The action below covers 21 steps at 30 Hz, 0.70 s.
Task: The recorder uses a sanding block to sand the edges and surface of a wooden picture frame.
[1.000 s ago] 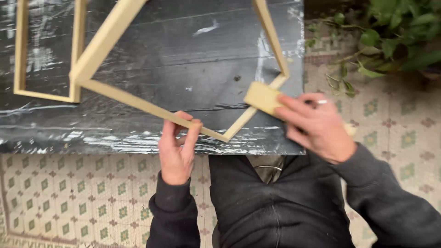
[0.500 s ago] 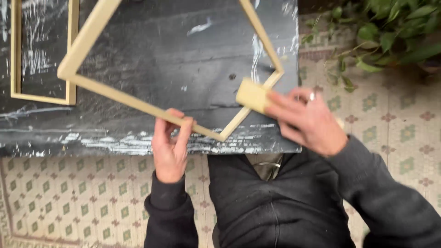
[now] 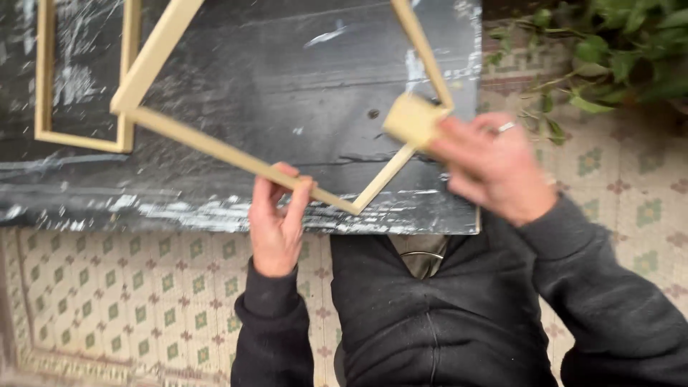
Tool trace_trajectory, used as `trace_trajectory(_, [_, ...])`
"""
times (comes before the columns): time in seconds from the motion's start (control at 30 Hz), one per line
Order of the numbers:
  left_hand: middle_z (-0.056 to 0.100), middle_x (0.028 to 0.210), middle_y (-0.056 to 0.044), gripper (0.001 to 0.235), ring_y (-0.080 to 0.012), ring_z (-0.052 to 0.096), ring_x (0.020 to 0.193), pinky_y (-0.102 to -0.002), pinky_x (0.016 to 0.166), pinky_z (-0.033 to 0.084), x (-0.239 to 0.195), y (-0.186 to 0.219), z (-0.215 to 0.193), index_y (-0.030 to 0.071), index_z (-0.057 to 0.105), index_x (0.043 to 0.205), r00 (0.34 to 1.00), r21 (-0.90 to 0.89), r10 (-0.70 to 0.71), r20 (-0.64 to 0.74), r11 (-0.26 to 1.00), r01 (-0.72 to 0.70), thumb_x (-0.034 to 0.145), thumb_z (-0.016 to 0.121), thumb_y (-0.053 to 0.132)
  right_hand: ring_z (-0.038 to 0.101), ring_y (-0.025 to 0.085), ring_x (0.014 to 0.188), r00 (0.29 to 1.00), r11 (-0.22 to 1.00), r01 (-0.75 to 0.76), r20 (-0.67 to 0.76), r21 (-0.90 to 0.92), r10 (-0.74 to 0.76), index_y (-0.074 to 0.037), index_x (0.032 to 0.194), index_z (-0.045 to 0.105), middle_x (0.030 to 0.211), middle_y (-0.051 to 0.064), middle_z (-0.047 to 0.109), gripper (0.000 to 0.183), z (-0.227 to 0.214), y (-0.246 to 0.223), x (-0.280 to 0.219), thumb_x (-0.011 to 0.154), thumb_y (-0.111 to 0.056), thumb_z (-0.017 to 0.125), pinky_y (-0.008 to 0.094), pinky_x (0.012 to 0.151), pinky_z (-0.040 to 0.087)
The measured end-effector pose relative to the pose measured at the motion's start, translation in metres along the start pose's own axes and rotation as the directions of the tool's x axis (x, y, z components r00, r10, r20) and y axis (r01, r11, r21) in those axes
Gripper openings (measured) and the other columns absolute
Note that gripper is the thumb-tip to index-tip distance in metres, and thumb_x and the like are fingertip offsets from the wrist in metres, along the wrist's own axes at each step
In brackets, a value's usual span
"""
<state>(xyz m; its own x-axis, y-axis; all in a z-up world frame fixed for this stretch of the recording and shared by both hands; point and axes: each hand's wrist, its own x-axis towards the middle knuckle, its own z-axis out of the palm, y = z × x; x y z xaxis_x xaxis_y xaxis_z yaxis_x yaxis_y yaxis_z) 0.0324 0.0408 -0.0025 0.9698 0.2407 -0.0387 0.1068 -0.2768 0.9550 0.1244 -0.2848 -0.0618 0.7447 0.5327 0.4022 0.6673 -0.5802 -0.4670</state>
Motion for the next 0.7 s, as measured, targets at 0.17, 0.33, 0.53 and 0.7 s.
trace_trajectory(0.17, [0.065,0.103,-0.008,0.023,-0.0142,0.068,0.098,-0.029,0.081,0.062,0.007,0.006,0.006,-0.001,0.054,0.119,0.999,0.015,-0.011,-0.049,1.000,0.012,0.101,0.065,0.008,0.065,0.014,0.087,0.985,0.985,-0.041,0.173,0.166,0.012,-0.026,0.127,0.072,0.137,0.002,0.071,0.043,-0.006,0.023,-0.009,0.087,-0.011,0.072,0.032,0.092,0.052])
trace_trajectory(0.33, [0.066,0.102,-0.008,0.022,-0.0147,0.068,0.097,-0.029,0.080,0.061,0.005,0.001,0.008,-0.002,0.055,0.119,1.000,0.002,-0.012,-0.013,1.000,0.012,0.102,0.065,0.009,0.060,0.023,0.102,0.995,0.993,0.028,0.094,0.111,-0.038,-0.020,0.132,0.068,0.140,0.004,0.069,0.053,-0.008,-0.008,0.000,0.081,-0.016,0.078,0.040,0.100,0.048])
trace_trajectory(0.53, [0.066,0.103,-0.008,0.024,-0.0143,0.068,0.097,-0.028,0.079,0.062,-0.003,0.003,0.001,0.000,0.055,0.119,0.998,-0.001,-0.045,-0.051,0.999,0.045,0.101,0.066,0.010,0.059,0.028,0.112,0.990,0.998,-0.022,0.141,0.052,0.015,-0.019,0.134,0.069,0.145,0.001,0.063,0.055,0.002,0.002,0.005,0.081,-0.014,0.078,0.043,0.100,0.048])
trace_trajectory(0.7, [0.065,0.105,-0.008,0.024,-0.0140,0.067,0.099,-0.028,0.079,0.062,0.008,0.005,0.006,0.000,0.055,0.120,0.998,-0.010,0.000,-0.071,1.000,-0.001,0.101,0.066,0.010,0.058,0.031,0.114,0.977,0.980,0.115,0.161,0.163,-0.141,-0.019,0.128,0.069,0.140,0.002,0.064,0.055,-0.012,-0.002,0.005,0.074,-0.017,0.080,0.045,0.097,0.049])
